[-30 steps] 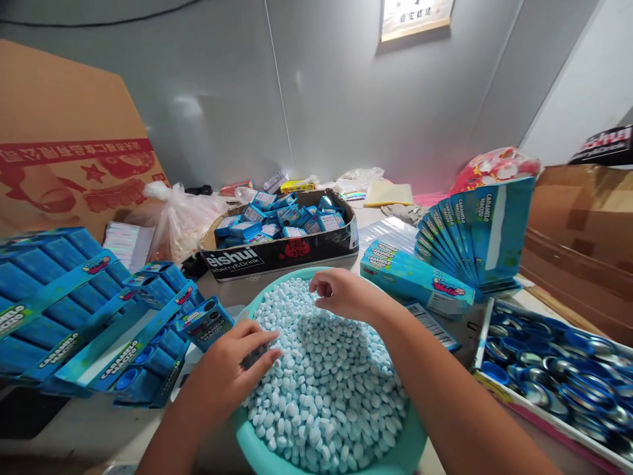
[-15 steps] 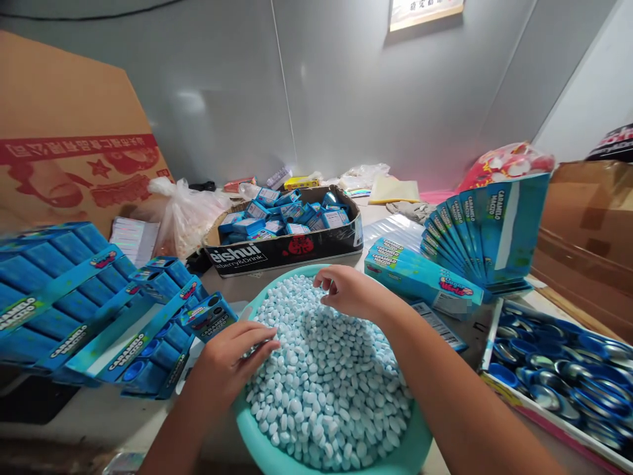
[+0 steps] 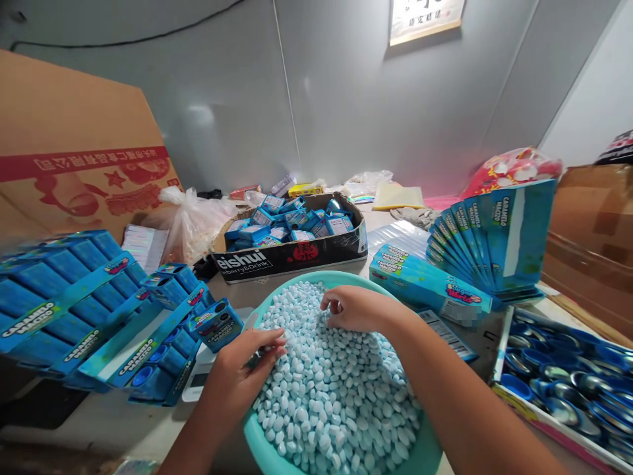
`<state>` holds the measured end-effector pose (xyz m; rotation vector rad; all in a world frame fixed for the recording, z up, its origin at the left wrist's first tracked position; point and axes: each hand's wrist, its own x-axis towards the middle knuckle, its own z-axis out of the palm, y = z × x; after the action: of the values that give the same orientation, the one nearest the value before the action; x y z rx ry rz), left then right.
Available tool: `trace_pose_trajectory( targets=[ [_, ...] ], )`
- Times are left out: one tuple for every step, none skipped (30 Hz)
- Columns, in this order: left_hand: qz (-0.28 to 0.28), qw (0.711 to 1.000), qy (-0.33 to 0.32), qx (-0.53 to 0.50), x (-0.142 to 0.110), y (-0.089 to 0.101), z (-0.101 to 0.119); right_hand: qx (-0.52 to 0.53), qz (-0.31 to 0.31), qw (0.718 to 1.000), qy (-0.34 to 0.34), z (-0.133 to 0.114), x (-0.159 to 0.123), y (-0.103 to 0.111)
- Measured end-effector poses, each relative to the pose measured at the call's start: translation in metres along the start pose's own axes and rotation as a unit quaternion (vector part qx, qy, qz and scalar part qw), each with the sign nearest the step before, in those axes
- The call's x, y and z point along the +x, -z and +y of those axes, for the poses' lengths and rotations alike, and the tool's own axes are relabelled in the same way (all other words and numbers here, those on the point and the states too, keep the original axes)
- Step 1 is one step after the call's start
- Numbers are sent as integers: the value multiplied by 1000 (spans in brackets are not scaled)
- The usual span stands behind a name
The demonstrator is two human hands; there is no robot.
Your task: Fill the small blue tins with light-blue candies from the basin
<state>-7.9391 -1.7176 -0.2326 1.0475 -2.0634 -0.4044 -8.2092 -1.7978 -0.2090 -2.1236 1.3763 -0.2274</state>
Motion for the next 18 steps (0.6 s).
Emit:
trace_pose_trajectory(
  targets=[
    [-7, 1000, 5, 2, 0, 0, 0, -9, -2, 1000, -1, -2, 0, 0],
    [-14, 1000, 4, 6, 1, 0, -1, -19, -4, 1000, -4, -3, 0, 1],
    [-23, 1000, -4, 10, 1, 0, -1, -27, -4, 1000, -6, -4, 1, 1],
    [-31, 999, -14, 13, 1, 0, -2, -34, -5, 999, -9, -5, 1, 1],
    [-40, 999, -23, 15, 1, 0, -2, -37, -8, 999, -14, -6, 1, 2],
    [-49, 998, -29, 17, 0, 1, -2, -35, -15, 999, -17, -6, 1, 3],
    [-60, 998, -32, 19, 0, 1, -1, -30, -22, 999, -19, -5, 1, 4],
    [-68, 997, -32, 23, 0, 2, 0, -27, -28, 999, -18, -5, 1, 5],
    [-73, 997, -29, 27, 0, 2, 1, -26, -32, 999, -15, -4, 1, 6],
    [-78, 996, -25, 31, 1, 3, 2, -26, -36, 999, -13, -4, 1, 7],
    [-83, 996, -20, 33, 2, 3, 3, -27, -37, 999, -10, -3, 1, 8],
    [-89, 995, -15, 32, 4, 3, 4, -27, -37, 999, -9, -3, 1, 8],
    [-96, 995, -7, 29, 6, 3, 5, -26, -38, 999, -9, -3, 1, 8],
    [-104, 994, 0, 23, 8, 3, 6, -23, -39, 999, -10, -3, 1, 8],
    [-112, 994, 7, 17, 10, 3, 7, -21, -40, 999, -12, -3, 1, 8],
    [-115, 993, 13, 12, 12, 4, 7, -20, -40, 999, -14, -4, 1, 8],
    [-116, 993, 16, 8, 13, 4, 8, -21, -39, 999, -16, -4, 1, 8],
    [-116, 993, 16, 9, 14, 5, 9, -24, -37, 999, -19, -4, 0, 8]
  ],
)
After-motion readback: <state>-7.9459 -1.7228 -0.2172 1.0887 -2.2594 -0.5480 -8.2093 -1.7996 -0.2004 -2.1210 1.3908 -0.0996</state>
